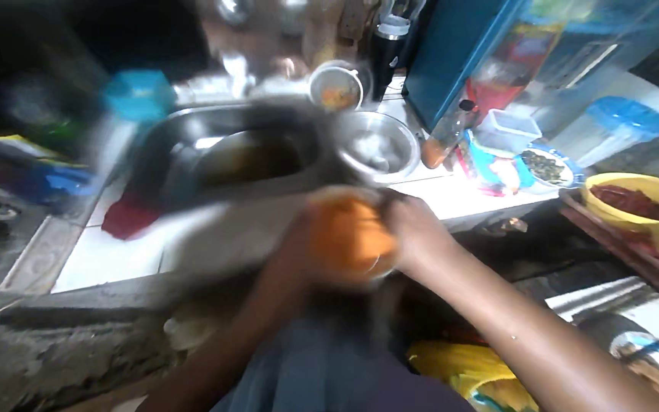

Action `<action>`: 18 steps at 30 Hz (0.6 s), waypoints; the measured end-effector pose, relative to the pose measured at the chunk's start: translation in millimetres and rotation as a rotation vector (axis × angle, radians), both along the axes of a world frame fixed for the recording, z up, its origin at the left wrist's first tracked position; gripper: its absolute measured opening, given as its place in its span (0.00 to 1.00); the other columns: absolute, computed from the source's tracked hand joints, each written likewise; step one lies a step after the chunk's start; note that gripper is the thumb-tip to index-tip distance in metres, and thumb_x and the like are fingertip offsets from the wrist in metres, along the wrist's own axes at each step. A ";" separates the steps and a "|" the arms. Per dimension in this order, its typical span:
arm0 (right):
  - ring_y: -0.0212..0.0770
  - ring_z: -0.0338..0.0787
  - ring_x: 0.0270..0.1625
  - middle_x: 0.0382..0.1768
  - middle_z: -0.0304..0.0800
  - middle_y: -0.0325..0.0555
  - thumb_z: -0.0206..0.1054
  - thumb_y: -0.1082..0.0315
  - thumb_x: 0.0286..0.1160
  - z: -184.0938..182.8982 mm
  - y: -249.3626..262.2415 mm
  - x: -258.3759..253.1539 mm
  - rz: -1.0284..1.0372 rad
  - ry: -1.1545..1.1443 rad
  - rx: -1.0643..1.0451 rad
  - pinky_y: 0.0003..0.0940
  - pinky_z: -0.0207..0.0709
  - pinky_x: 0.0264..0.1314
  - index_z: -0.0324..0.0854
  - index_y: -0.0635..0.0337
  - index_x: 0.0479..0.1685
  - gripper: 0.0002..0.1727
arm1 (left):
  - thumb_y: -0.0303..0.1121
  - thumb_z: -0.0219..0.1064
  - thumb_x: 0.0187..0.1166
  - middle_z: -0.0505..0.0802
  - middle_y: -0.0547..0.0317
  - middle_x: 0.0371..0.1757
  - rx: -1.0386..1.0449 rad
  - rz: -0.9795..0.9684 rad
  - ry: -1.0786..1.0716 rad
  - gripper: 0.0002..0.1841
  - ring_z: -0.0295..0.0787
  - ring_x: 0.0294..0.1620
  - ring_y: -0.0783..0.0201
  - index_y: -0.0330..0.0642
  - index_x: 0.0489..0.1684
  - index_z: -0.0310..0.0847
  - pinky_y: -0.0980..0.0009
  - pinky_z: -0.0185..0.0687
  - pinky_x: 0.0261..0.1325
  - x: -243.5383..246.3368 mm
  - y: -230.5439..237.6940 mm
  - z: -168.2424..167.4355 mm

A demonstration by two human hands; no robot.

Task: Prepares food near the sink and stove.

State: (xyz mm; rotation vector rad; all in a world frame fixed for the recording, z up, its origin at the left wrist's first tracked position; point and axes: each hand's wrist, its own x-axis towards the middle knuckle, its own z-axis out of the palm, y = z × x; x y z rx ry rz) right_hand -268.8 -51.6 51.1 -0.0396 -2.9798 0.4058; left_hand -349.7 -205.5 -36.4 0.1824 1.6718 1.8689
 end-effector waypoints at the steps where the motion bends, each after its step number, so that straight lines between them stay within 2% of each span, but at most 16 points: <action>1: 0.58 0.94 0.43 0.36 0.92 0.58 0.64 0.75 0.76 -9.6 1.4 3.5 0.037 0.096 0.091 0.54 0.85 0.46 0.91 0.67 0.34 0.09 | 0.49 0.34 0.96 0.86 0.50 0.58 -0.007 -0.005 0.003 0.29 0.90 0.48 0.66 0.38 0.85 0.58 0.68 0.89 0.43 1.3 3.7 2.7; 3: 0.57 0.94 0.41 0.35 0.92 0.57 0.65 0.82 0.69 -26.8 5.7 9.6 0.071 0.214 0.230 0.51 0.84 0.45 0.89 0.68 0.33 0.07 | 0.50 0.35 0.96 0.87 0.49 0.60 -0.005 -0.031 -0.009 0.29 0.92 0.51 0.62 0.42 0.86 0.56 0.65 0.91 0.43 6.2 12.9 9.9; 5: 0.57 0.94 0.45 0.40 0.94 0.57 0.66 0.85 0.65 -37.7 14.7 19.2 0.029 0.285 0.252 0.49 0.86 0.48 0.90 0.69 0.39 0.09 | 0.49 0.36 0.96 0.86 0.48 0.64 0.009 -0.081 0.006 0.28 0.90 0.55 0.61 0.42 0.87 0.54 0.64 0.91 0.46 11.3 23.9 12.7; 7: 0.57 0.94 0.50 0.44 0.95 0.57 0.65 0.82 0.69 -42.7 27.3 35.0 -0.085 0.324 0.177 0.51 0.86 0.54 0.91 0.68 0.44 0.11 | 0.47 0.36 0.96 0.83 0.46 0.68 0.012 -0.125 0.014 0.28 0.89 0.59 0.61 0.42 0.88 0.54 0.63 0.90 0.51 20.6 38.3 18.1; 8: 0.57 0.93 0.49 0.43 0.93 0.57 0.65 0.80 0.72 -43.5 34.1 45.3 -0.147 0.343 0.145 0.51 0.86 0.54 0.92 0.67 0.45 0.10 | 0.48 0.37 0.96 0.82 0.46 0.70 0.024 -0.155 0.013 0.28 0.87 0.62 0.60 0.42 0.88 0.54 0.61 0.89 0.55 26.1 45.4 20.2; 11: 0.55 0.93 0.46 0.39 0.93 0.54 0.64 0.75 0.74 -42.8 50.7 81.9 -0.330 0.431 0.129 0.51 0.86 0.53 0.92 0.64 0.42 0.10 | 0.52 0.38 0.95 0.82 0.47 0.74 0.050 -0.252 0.000 0.29 0.86 0.68 0.55 0.46 0.88 0.57 0.51 0.89 0.58 42.4 66.6 23.3; 14: 0.52 0.93 0.47 0.38 0.93 0.52 0.61 0.70 0.78 -40.7 65.9 124.6 -0.477 0.511 0.118 0.49 0.85 0.55 0.91 0.62 0.40 0.11 | 0.57 0.39 0.93 0.80 0.45 0.77 0.065 -0.346 -0.076 0.31 0.85 0.69 0.48 0.52 0.89 0.55 0.44 0.88 0.57 63.3 88.6 30.5; 18: 0.44 0.92 0.43 0.37 0.92 0.50 0.59 0.67 0.80 -31.2 77.7 186.2 -0.621 0.585 0.054 0.40 0.85 0.50 0.91 0.62 0.40 0.13 | 0.58 0.37 0.93 0.82 0.43 0.75 0.074 -0.386 -0.124 0.31 0.89 0.64 0.45 0.52 0.89 0.55 0.47 0.90 0.50 103.2 118.0 38.6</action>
